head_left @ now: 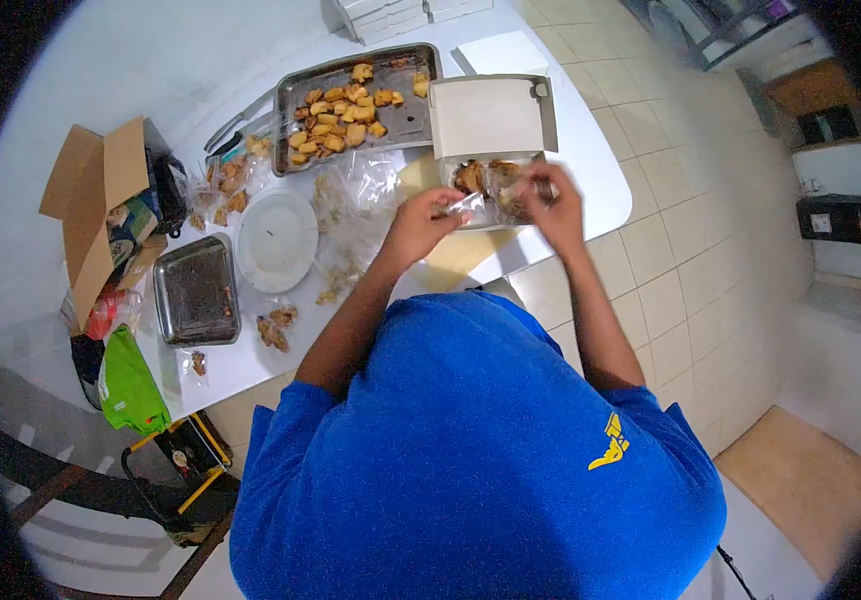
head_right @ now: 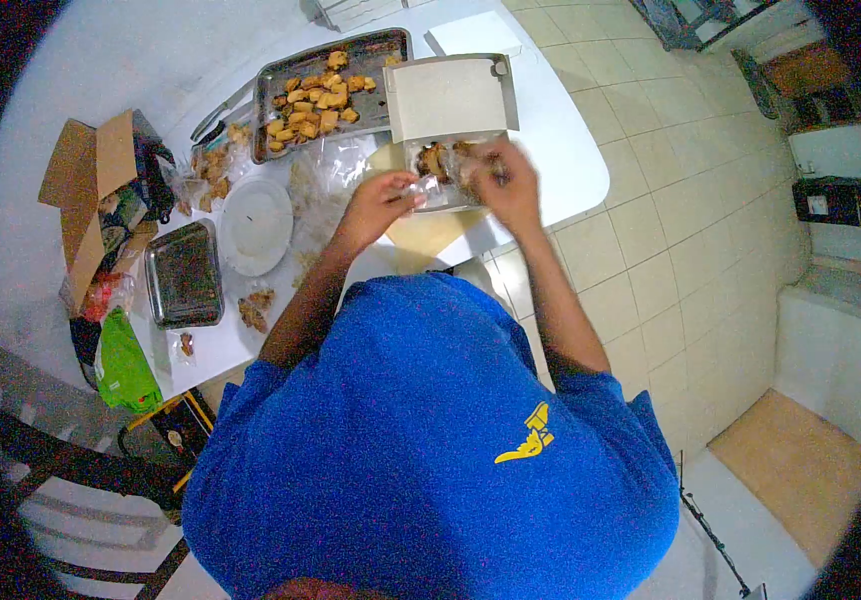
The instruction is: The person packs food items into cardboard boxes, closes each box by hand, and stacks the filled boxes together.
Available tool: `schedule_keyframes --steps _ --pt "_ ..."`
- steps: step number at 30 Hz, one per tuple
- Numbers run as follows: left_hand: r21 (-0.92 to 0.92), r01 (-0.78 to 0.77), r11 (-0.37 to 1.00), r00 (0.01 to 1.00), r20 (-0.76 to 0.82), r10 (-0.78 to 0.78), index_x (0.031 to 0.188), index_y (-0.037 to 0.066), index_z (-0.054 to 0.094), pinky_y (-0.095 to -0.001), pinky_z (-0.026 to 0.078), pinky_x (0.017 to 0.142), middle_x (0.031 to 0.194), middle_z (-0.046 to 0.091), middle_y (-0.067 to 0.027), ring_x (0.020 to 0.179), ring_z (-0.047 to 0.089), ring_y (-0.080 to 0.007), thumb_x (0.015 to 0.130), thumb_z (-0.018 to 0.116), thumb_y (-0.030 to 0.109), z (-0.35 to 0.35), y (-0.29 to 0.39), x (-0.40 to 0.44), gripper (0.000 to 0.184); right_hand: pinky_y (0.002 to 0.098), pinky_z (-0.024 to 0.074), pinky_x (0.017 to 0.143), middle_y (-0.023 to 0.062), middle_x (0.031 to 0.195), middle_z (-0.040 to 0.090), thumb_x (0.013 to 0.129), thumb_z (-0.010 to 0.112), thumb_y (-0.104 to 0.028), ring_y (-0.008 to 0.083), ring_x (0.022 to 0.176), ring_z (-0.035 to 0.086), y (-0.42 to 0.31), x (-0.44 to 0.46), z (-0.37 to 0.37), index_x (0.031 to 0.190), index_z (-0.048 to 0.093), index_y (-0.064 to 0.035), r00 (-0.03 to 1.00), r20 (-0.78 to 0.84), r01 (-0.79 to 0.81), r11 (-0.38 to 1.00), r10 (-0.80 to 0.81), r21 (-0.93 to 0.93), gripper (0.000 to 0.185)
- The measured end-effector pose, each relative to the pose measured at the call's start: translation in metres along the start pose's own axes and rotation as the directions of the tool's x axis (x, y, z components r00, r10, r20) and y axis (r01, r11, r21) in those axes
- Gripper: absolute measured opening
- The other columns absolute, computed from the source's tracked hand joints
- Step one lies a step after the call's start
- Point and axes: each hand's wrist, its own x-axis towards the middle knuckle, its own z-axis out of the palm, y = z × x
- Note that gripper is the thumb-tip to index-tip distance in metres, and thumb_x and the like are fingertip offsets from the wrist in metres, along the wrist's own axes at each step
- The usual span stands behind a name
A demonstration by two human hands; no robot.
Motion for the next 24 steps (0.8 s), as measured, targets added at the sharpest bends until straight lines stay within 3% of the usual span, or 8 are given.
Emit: schedule_keyframes --steps 2,7,10,15,18,21,22,24 --pt "0.472 -0.047 0.881 0.993 -0.073 0.092 0.101 0.006 0.063 -0.0333 0.052 0.069 0.094 0.066 -0.0111 0.079 0.066 -0.0225 0.077 0.071 0.022 0.002 0.012 0.021 0.030 0.0343 0.0526 0.075 0.0088 0.107 0.058 0.076 0.073 -0.018 0.0219 0.100 0.057 0.009 0.035 -0.019 0.111 0.058 -0.0064 0.969 -0.222 -0.140 0.980 0.107 -0.140 0.039" --pt "0.730 -0.002 0.683 0.996 -0.058 0.065 0.098 0.010 0.067 -0.0408 0.052 0.070 0.087 0.067 -0.0147 0.077 0.066 -0.0321 0.076 0.068 0.028 0.023 0.029 0.034 0.028 0.0408 0.0491 0.085 0.0162 0.111 0.059 0.072 0.073 -0.043 0.0293 0.093 0.061 0.063 0.100 -0.026 0.135 0.040 -0.0067 0.969 -0.246 -0.103 0.905 -0.002 -0.414 0.080" --pt "0.808 -0.026 0.588 0.999 0.010 0.030 0.094 0.011 0.067 -0.0435 0.052 0.071 0.083 0.067 -0.0162 0.076 0.065 -0.0347 0.077 0.066 0.027 0.018 0.017 0.039 0.023 0.0410 0.0484 0.087 0.0173 0.117 0.059 0.069 0.072 -0.053 0.0308 0.096 0.063 0.062 0.117 -0.034 0.139 0.033 -0.0043 0.949 -0.045 -0.313 0.927 0.311 -0.208 0.094" --pt "0.867 0.038 0.497 0.995 0.011 -0.095 0.089 0.010 0.067 -0.0446 0.052 0.070 0.084 0.066 -0.0166 0.075 0.064 -0.0359 0.075 0.067 0.022 0.019 0.023 0.036 0.018 0.0368 0.0499 0.085 0.0130 0.106 0.066 0.079 0.063 -0.031 0.0262 0.093 0.065 0.071 0.130 -0.035 0.115 0.061 -0.0088 0.964 0.136 -0.179 0.934 0.229 -0.309 0.042" --pt "0.885 -0.125 0.448 0.986 0.062 0.152 0.092 0.007 0.064 -0.0443 0.051 0.070 0.088 0.063 -0.0162 0.078 0.062 -0.0363 0.073 0.071 0.023 0.019 0.006 0.034 0.026 0.0356 0.0522 0.080 0.0138 0.102 0.066 0.079 0.063 -0.023 0.0278 0.089 0.066 0.042 0.119 -0.043 0.115 0.061 -0.0073 0.964 0.128 -0.193 0.942 0.235 -0.276 0.039" --pt "0.774 -0.056 0.630 0.981 -0.073 0.178 0.100 0.008 0.060 -0.0457 0.050 0.076 0.094 0.059 -0.0151 0.087 0.060 -0.0355 0.072 0.070 0.023 0.004 0.011 0.029 0.034 0.0338 0.0540 0.074 0.0141 0.099 0.064 0.079 0.063 -0.014 0.0275 0.083 0.066 0.045 0.096 -0.054 0.111 0.061 -0.0046 0.989 0.144 0.010 0.966 0.028 -0.259 0.033" --pt "0.721 0.039 0.691 0.959 -0.221 0.177 0.103 0.007 0.058 -0.0455 0.050 0.077 0.095 0.059 -0.0151 0.089 0.059 -0.0356 0.071 0.071 0.023 -0.001 0.015 0.027 0.038 0.0291 0.0548 0.072 0.0110 0.098 0.061 0.075 0.060 0.005 0.0216 0.083 0.064 0.051 0.087 -0.053 0.105 0.060 -0.0012 0.987 0.139 -0.044 0.966 0.082 -0.255 0.031" --pt "0.566 0.202 0.799 0.858 -0.495 0.134 0.109 0.006 0.055 -0.0451 0.049 0.078 0.097 0.058 -0.0150 0.094 0.057 -0.0358 0.070 0.073 0.021 -0.009 0.025 0.023 0.046 0.0290 0.0551 0.071 0.0095 0.102 0.060 0.076 0.059 0.007 0.0212 0.088 0.063 0.038 0.059 -0.055 0.103 0.062 -0.0025 0.992 0.124 0.008 0.974 0.021 -0.226 0.029"
